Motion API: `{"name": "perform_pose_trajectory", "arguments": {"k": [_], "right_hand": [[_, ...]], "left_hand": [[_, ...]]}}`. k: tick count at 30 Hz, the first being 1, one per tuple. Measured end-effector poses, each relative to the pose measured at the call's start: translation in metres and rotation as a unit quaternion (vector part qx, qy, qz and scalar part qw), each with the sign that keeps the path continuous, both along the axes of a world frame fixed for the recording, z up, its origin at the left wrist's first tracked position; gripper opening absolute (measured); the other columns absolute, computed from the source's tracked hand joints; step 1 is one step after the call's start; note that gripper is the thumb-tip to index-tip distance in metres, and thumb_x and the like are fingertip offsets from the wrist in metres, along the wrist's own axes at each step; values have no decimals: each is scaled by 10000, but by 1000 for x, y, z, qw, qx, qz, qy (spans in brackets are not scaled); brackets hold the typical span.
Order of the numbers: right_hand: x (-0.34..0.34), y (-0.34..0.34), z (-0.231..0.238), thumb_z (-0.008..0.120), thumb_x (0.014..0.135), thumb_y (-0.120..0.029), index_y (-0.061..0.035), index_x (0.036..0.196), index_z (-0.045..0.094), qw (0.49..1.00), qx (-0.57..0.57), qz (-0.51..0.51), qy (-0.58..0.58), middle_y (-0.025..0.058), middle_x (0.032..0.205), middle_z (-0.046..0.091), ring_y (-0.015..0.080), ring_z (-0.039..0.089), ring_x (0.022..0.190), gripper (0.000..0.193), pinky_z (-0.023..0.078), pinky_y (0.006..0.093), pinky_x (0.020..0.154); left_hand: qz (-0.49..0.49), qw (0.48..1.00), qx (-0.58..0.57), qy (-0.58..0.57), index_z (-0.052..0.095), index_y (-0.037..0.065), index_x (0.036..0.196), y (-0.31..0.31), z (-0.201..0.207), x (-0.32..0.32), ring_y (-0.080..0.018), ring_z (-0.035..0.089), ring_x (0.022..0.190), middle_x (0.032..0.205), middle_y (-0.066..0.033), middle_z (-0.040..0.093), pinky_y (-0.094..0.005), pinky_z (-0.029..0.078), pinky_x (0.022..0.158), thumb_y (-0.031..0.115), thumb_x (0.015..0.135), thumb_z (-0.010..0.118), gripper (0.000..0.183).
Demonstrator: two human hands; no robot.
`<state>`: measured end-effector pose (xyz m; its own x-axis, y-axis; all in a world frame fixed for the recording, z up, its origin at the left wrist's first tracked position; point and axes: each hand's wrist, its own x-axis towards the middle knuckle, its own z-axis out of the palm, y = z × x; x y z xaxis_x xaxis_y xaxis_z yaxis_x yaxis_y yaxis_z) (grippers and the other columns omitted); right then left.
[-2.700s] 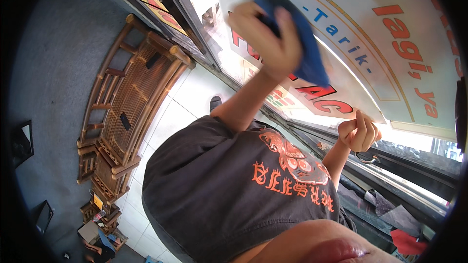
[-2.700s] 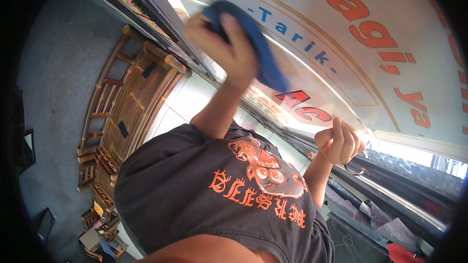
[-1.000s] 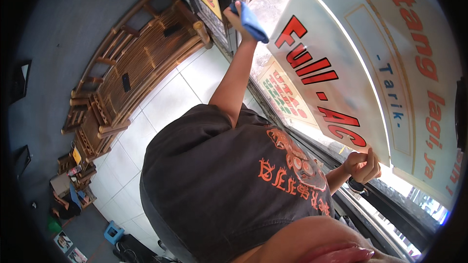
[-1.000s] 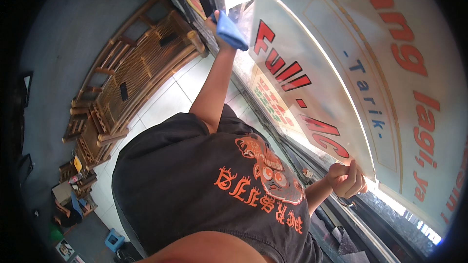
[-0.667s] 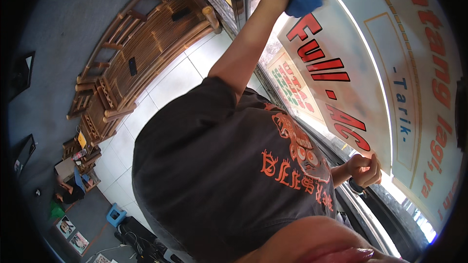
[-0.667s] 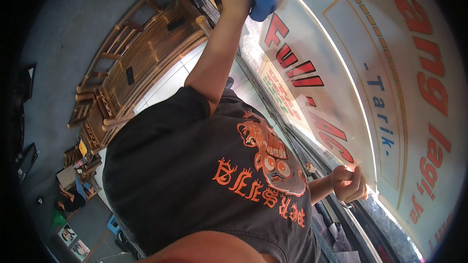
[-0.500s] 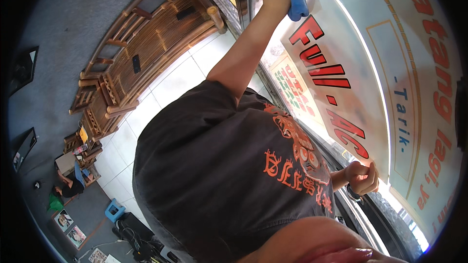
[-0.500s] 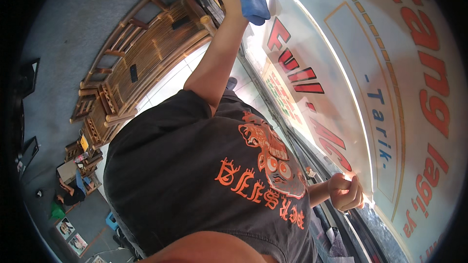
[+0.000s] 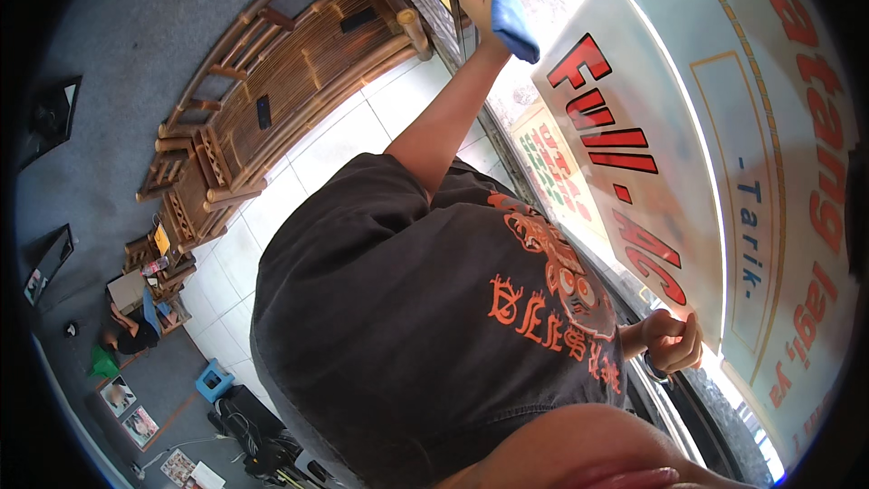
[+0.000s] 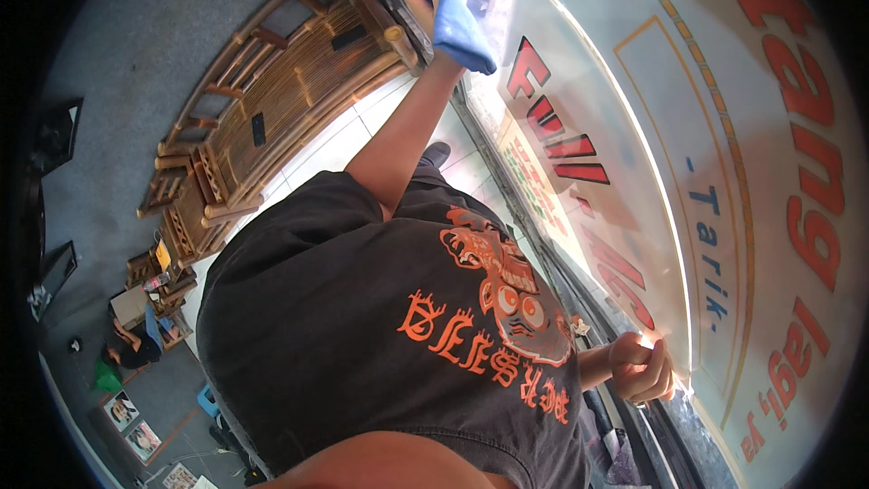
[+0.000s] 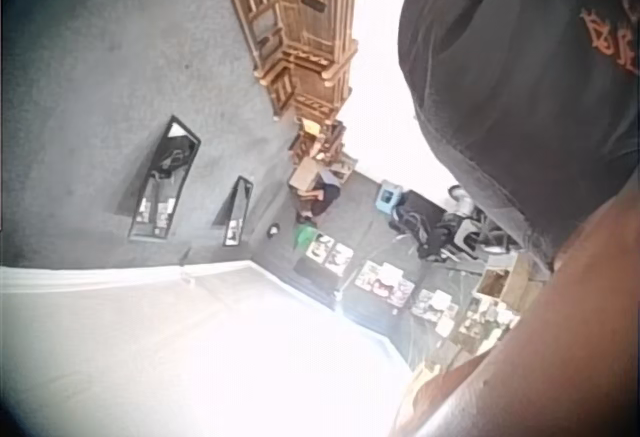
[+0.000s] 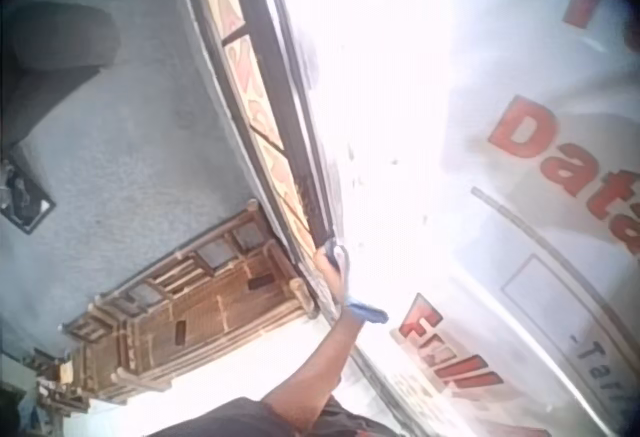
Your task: The person wipes a glass window using a blue cloth, moving it across the surface to clean the glass.
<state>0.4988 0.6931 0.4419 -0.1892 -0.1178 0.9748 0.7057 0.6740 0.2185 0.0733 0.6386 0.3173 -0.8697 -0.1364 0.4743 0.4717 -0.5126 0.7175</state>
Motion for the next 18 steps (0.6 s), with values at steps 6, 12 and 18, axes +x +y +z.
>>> {"name": "perform_pose_trajectory", "arguments": {"k": [6,12,18], "right_hand": [[1,1,0,524,737,-19,-79,596,608,1000,-10,1,1,-13,555,543,116,488,475,175,346,251,556],[1,1,9,528,748,-44,-84,578,596,1000,7,-5,-7,-17,543,537,115,490,470,188,344,251,543],[6,-2,9,499,753,-48,-88,567,593,999,-4,-29,-15,-11,553,569,128,519,492,213,375,246,553]], "left_hand": [[52,995,-80,-33,384,25,983,2,15,9,-117,434,799,886,-51,429,-282,386,747,248,930,438,236],[73,991,-106,25,423,-22,1081,-10,124,22,-206,446,932,994,-123,461,-338,351,861,177,910,481,268],[79,983,-75,145,417,-30,1030,-8,188,25,-212,448,894,952,-138,448,-346,360,831,117,886,452,208]]}}
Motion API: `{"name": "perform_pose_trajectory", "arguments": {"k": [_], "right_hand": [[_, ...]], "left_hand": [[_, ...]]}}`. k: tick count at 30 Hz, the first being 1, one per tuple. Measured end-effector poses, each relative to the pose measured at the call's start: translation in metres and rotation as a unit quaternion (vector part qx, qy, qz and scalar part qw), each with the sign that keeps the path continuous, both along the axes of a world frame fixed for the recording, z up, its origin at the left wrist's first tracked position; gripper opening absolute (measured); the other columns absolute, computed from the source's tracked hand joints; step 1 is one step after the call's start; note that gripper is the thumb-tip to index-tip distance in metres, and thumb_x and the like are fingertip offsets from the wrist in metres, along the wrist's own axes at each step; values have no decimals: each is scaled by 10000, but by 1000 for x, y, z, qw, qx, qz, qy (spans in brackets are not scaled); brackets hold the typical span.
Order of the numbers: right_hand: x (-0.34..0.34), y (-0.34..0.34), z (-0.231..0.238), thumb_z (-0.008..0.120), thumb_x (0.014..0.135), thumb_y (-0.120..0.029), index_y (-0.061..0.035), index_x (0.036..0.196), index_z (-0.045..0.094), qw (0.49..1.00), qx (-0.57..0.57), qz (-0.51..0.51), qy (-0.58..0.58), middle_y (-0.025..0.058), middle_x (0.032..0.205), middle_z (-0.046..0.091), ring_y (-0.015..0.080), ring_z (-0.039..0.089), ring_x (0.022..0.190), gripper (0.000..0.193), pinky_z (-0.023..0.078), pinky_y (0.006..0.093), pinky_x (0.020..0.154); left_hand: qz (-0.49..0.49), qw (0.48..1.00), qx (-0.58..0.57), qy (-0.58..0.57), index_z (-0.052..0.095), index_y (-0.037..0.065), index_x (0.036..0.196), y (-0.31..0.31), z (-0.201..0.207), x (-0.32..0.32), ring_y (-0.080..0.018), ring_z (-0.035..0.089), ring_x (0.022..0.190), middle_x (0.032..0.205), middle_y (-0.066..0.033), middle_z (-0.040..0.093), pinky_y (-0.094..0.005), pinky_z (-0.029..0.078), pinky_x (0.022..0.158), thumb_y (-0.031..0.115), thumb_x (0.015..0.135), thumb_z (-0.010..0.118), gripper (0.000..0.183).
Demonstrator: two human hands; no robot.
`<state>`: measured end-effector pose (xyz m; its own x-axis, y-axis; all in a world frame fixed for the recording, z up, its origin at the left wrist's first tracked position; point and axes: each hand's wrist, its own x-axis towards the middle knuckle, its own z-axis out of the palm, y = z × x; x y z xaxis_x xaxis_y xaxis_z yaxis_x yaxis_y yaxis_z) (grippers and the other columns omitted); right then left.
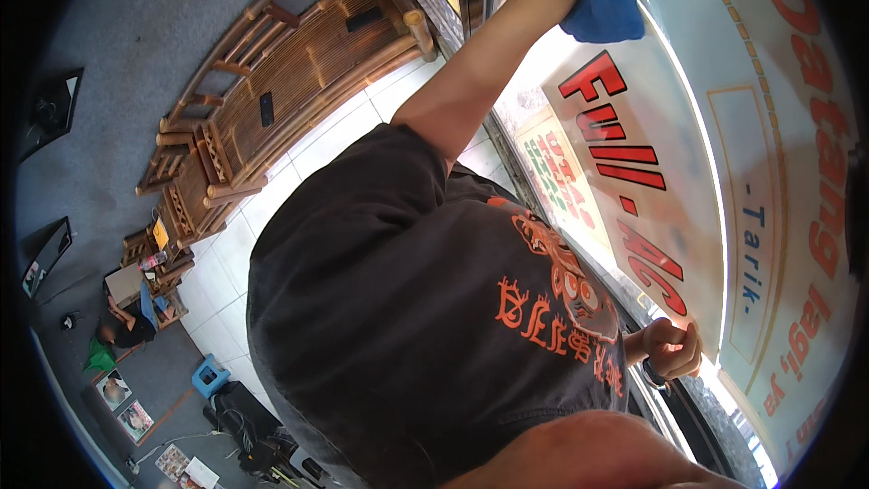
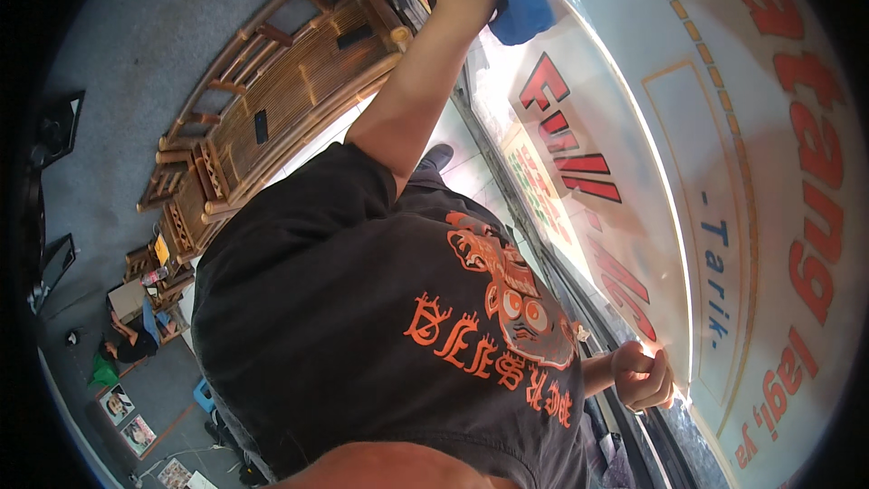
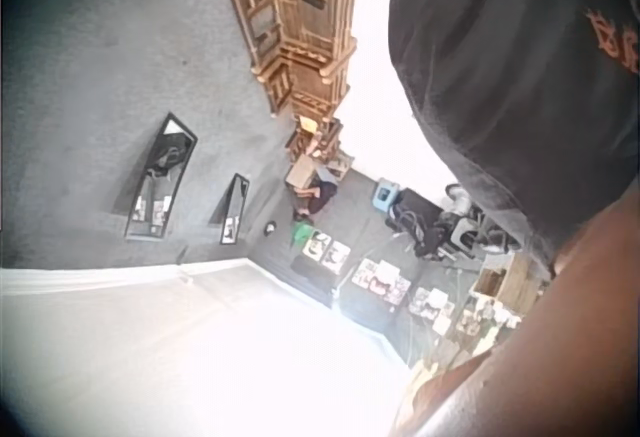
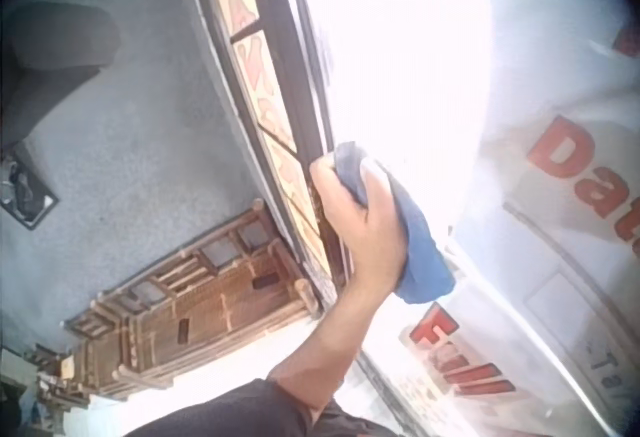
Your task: The person wipes a glass window using a blue cloth, moving it across the surface to clean the glass.
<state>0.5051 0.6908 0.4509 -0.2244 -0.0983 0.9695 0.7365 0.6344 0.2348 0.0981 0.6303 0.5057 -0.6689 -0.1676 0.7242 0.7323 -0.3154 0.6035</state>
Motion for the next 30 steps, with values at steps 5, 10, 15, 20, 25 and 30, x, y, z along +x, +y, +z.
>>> {"name": "perform_pose_trajectory", "arguments": {"k": [5,10,15,20,25,30], "right_hand": [[-1,-3,2,496,725,-27,-93,564,587,1000,6,-5,9,-22,541,554,120,507,482,197,363,248,551],[-2,-10,9,504,747,-55,-101,563,576,1000,12,-14,1,-27,542,537,114,487,469,203,346,247,542],[1,-1,7,507,777,-90,-96,585,592,1000,9,-12,0,-28,557,562,119,517,495,210,362,248,547],[-1,-1,10,481,741,-22,-100,585,580,1000,11,-22,-19,-33,550,545,113,490,485,201,341,251,549],[3,1,9,486,745,-73,-103,572,582,1000,8,-23,-5,-32,554,556,122,503,484,201,354,253,540],[6,-3,13,482,744,-74,-102,570,579,999,9,-34,-11,-34,555,560,124,508,486,201,359,255,548]], "left_hand": [[8,998,-45,-45,400,-48,1045,-4,-22,-2,-224,439,917,975,-155,431,-352,351,843,106,879,447,231],[-42,994,47,-87,363,1,1029,13,-119,-16,-137,408,796,883,-63,409,-295,359,749,258,936,431,281],[-36,984,4,-172,376,-9,987,7,-192,-23,-157,411,783,868,-87,411,-316,361,739,258,948,397,271],[29,993,-68,-92,391,-15,1021,-1,-107,3,-279,456,839,910,-163,445,-381,350,790,142,908,400,194],[37,993,-80,77,385,-75,1045,-1,1,9,-270,432,900,940,-174,406,-364,343,831,132,891,447,266],[27,999,-4,44,405,-48,1022,7,9,7,-224,433,889,932,-141,415,-348,347,831,162,904,456,246]]}}
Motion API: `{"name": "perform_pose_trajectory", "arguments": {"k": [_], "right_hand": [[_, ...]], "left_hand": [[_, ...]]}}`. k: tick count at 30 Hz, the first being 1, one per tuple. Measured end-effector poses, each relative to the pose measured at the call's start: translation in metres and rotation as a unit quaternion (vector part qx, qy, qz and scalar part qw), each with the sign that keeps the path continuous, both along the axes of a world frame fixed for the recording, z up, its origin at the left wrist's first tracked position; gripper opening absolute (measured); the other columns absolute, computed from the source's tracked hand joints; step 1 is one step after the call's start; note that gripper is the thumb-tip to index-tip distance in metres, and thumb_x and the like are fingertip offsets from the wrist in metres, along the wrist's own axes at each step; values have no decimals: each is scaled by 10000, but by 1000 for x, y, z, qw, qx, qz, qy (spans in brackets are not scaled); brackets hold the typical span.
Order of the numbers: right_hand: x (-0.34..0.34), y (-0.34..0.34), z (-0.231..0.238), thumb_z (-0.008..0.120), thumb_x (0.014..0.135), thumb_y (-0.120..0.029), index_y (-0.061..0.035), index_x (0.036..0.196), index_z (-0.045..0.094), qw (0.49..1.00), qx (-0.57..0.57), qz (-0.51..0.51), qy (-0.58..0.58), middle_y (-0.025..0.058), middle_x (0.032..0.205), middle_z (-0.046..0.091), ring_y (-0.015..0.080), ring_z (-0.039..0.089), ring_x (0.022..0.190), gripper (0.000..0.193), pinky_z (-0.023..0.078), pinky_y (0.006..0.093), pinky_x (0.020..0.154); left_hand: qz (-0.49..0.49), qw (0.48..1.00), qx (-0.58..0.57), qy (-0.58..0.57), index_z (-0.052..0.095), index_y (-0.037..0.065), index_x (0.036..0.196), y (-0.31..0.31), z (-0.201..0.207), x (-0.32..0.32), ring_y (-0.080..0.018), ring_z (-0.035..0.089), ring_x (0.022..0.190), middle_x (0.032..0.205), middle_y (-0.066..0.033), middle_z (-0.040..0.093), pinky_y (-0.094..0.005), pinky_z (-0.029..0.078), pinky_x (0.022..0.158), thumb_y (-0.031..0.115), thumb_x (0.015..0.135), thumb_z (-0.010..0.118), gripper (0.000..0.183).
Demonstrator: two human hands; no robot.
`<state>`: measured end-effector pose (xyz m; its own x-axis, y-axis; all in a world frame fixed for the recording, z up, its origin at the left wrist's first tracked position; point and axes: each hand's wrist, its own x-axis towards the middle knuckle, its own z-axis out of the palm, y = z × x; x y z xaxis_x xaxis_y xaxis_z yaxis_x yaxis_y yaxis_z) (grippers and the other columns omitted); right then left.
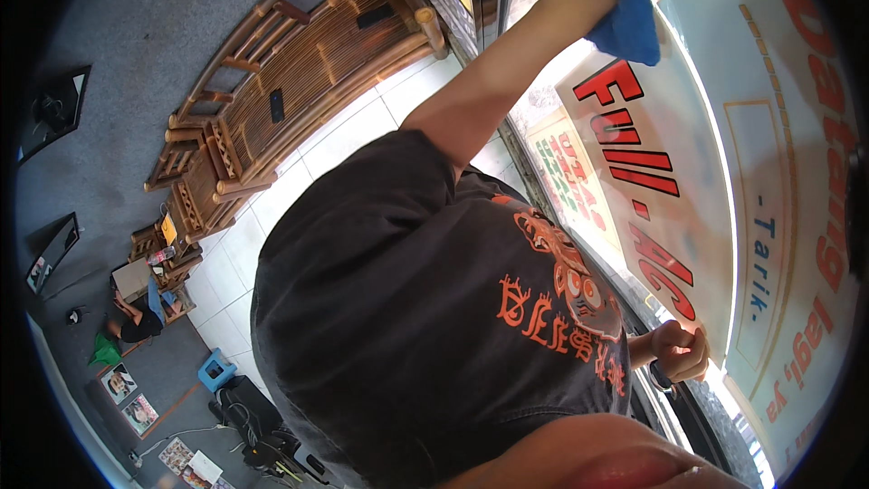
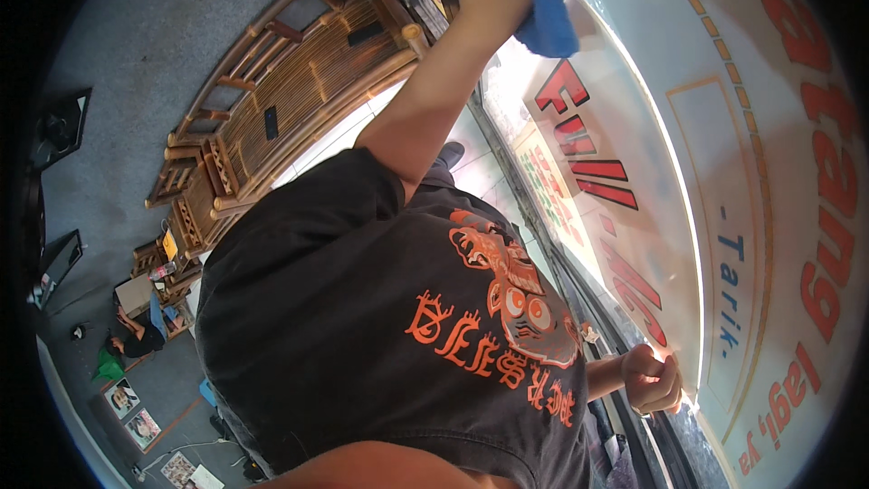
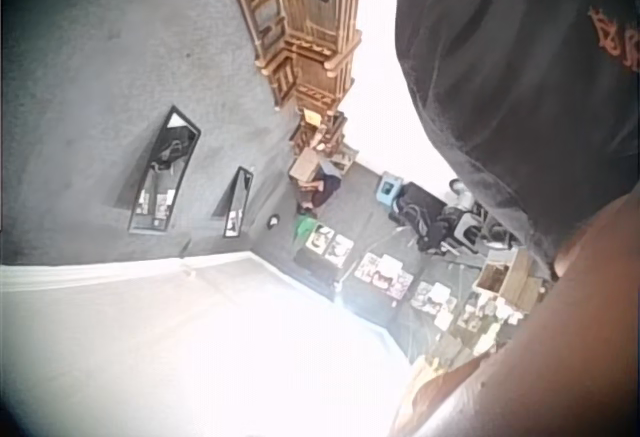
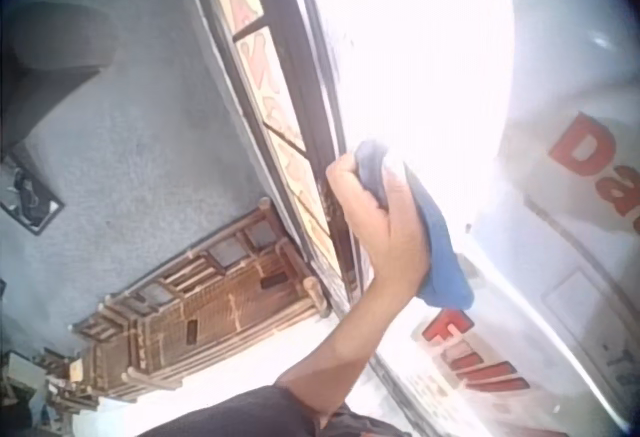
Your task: The person wipes a glass window using a blue cloth, moving it across the surface to clean the glass.
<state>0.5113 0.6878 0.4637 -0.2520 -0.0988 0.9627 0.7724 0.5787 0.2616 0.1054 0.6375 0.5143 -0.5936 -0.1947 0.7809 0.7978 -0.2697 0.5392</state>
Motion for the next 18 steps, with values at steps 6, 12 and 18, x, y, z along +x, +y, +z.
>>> {"name": "perform_pose_trajectory", "arguments": {"k": [6,12,18], "right_hand": [[-3,-6,-1,468,734,-47,-106,574,573,1000,-2,-10,7,-32,557,553,126,507,494,200,356,261,560],[4,0,12,462,710,-42,-107,563,570,1000,3,8,14,-31,556,551,129,509,493,194,352,265,555],[3,-1,12,455,703,-45,-106,554,569,1000,3,-10,19,-32,549,549,130,512,485,198,347,263,540]], "left_hand": [[-34,992,49,-114,380,10,1023,0,-84,-11,-157,419,847,922,-77,414,-322,352,794,271,942,434,278],[-49,980,-17,-193,330,42,965,-8,-204,-28,-101,438,817,929,-52,402,-274,423,758,334,967,383,297],[34,967,-45,-247,380,-10,956,-2,-183,-17,-219,437,771,841,-119,430,-366,365,745,234,945,398,245]]}}
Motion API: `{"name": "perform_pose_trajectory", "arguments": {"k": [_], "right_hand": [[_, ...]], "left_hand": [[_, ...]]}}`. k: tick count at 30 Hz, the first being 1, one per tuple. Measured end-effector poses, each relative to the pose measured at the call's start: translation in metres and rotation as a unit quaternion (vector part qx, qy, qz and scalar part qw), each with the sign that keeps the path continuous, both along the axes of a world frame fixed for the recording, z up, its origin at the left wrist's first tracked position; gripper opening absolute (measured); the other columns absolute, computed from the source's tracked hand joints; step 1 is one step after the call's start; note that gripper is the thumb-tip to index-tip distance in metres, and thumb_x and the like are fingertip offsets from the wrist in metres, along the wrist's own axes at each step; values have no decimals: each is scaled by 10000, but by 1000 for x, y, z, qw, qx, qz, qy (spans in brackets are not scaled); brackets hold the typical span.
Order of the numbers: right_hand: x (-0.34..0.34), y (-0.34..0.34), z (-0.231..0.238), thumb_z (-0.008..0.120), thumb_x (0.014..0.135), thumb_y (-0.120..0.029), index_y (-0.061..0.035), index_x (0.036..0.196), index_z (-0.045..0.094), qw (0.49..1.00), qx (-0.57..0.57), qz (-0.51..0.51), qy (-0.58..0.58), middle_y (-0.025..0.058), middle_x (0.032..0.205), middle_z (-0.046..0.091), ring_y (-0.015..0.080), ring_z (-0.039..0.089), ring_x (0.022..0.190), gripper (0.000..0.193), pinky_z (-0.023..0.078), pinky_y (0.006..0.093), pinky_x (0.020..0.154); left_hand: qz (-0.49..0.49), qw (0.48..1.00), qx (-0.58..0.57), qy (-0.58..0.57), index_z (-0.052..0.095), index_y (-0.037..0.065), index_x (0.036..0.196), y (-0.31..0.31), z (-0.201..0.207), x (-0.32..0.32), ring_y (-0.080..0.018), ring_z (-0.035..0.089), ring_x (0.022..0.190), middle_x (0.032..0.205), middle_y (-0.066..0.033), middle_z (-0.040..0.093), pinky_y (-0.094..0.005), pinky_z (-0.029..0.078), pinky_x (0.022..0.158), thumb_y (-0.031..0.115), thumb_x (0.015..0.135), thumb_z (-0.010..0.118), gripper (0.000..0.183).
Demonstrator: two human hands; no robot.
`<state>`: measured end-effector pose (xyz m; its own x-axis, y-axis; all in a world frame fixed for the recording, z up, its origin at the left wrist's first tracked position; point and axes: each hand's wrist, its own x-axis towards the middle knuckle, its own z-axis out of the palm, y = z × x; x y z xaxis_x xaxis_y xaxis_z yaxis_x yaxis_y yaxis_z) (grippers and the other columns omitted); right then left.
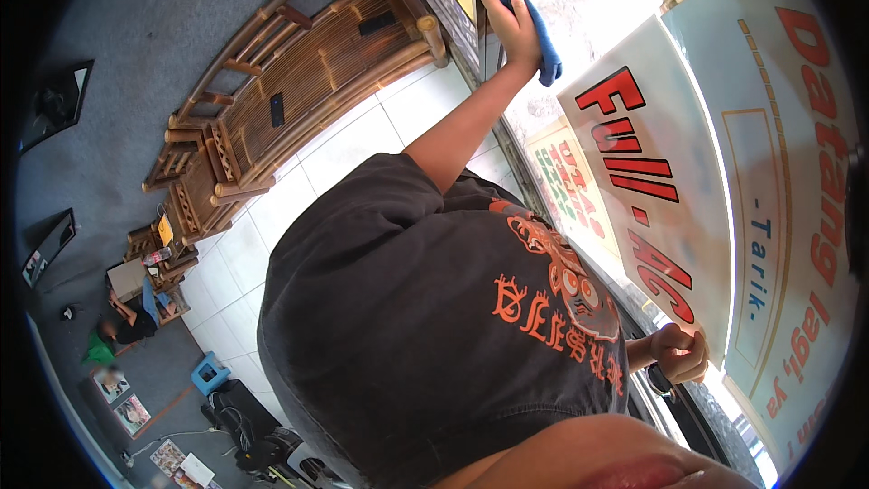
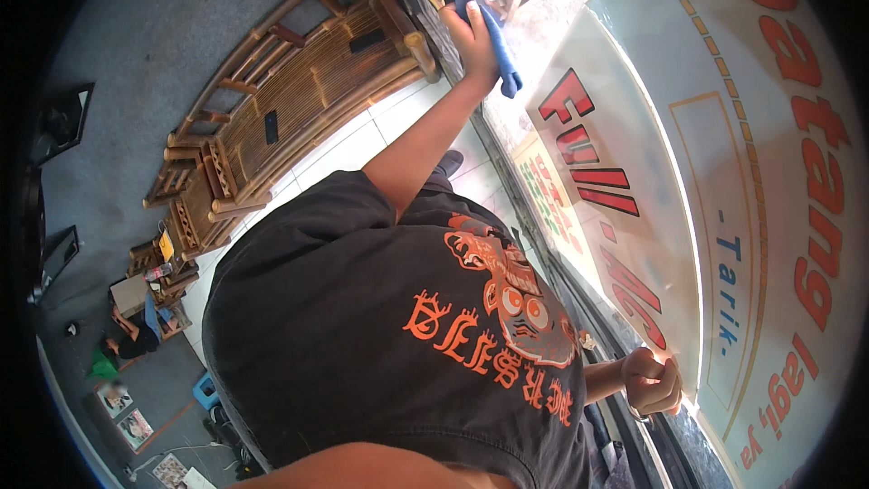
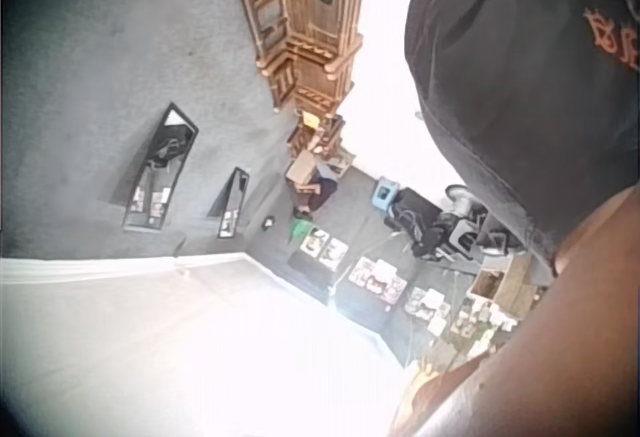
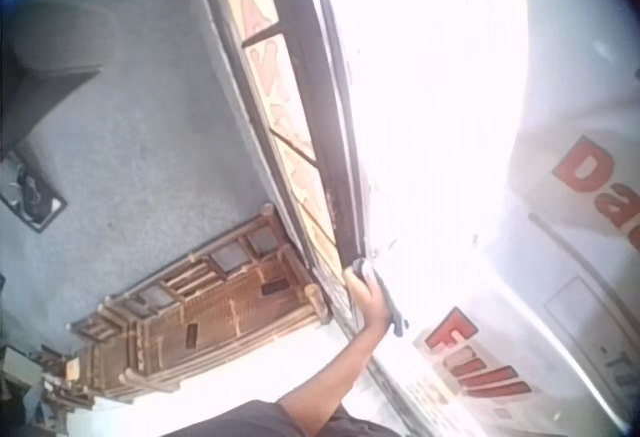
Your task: The person wipes a glass window using a blue cloth, moving it across the surface to clean the glass.
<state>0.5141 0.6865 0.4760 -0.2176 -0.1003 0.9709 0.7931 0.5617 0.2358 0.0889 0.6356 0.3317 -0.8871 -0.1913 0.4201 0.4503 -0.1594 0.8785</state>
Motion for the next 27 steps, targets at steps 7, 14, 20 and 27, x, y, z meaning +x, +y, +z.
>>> {"name": "perform_pose_trajectory", "arguments": {"k": [7,14,20,27], "right_hand": [[-4,-3,3,460,722,-45,-100,564,554,1000,4,-5,-20,-22,539,529,125,479,475,192,345,257,552],[0,1,0,452,706,-54,-106,542,539,1000,10,-16,-2,-26,527,518,126,479,470,193,344,261,538],[7,-1,0,454,665,-18,-113,546,558,1000,7,-16,7,-29,545,532,150,487,477,185,355,281,534],[6,-4,2,435,690,-3,-116,547,545,1000,6,-25,-3,-25,536,524,146,493,483,212,361,278,522]], "left_hand": [[-51,995,46,70,389,-31,1063,-9,108,20,-249,453,896,976,-171,453,-375,357,823,221,908,460,304],[-58,966,130,218,436,-28,963,-15,209,24,-141,420,806,892,-87,432,-281,373,739,133,925,473,170],[28,937,-17,349,475,-65,1089,-9,194,6,-284,471,853,976,-202,478,-378,377,752,172,873,504,321],[35,930,-38,365,416,-100,1198,-2,144,23,-393,375,1121,1203,-284,380,-448,270,963,309,840,534,556]]}}
